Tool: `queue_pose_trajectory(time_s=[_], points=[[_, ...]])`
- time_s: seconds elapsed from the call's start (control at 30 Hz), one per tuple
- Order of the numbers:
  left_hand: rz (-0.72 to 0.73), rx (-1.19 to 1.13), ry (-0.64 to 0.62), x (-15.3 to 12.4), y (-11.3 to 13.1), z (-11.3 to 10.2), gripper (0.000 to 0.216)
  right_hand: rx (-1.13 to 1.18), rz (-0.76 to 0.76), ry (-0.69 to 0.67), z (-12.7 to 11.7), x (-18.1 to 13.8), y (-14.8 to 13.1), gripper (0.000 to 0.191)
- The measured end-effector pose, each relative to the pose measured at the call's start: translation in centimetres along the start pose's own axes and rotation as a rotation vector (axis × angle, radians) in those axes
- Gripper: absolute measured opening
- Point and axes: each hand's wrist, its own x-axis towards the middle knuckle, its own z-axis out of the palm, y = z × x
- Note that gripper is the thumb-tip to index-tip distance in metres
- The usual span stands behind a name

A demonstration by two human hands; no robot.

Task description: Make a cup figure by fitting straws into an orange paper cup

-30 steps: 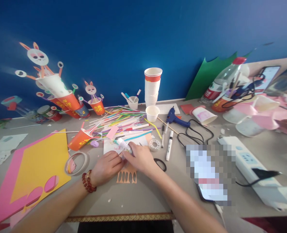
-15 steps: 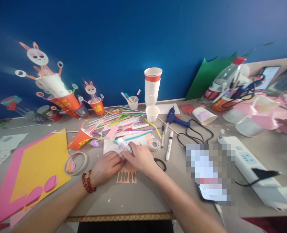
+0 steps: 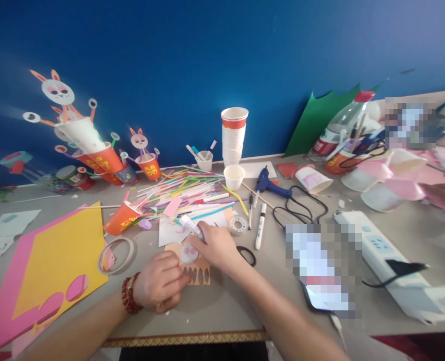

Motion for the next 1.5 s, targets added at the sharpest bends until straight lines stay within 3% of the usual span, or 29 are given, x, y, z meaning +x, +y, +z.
queue_pose_trajectory(time_s=[0.1, 0.3, 0.5, 0.8, 1.33, 1.5], points=[[0.014, -0.019, -0.018, 0.0, 0.5, 0.3, 0.024, -0.002, 0.013, -0.007, 0.0, 0.0, 0.0, 0.017], [-0.228, 0.1, -0.092, -0.6, -0.2, 1.0, 0.036, 0.001, 0.01, -0.002, 0.0, 0.1, -0.1, 0.018], [-0.33, 0.174, -0.093, -0.9, 0.0, 1.2, 0.036, 0.007, 0.028, -0.029, -0.3, 0.1, -0.3, 0.015], [-0.346, 0.17, -0.066, -0.9, 0.0, 1.1, 0.037, 0.025, 0.025, -0.028, -0.3, 0.1, -0.3, 0.015], [-0.372, 0.192, -0.149, -0.7, 0.3, 1.3, 0.035, 0.026, 0.018, -0.022, -0.2, 0.1, -0.1, 0.014], [-0.411, 0.2, -0.25, -0.5, 0.2, 0.9, 0.034, 0.046, 0.019, -0.021, -0.1, 0.1, -0.1, 0.015]])
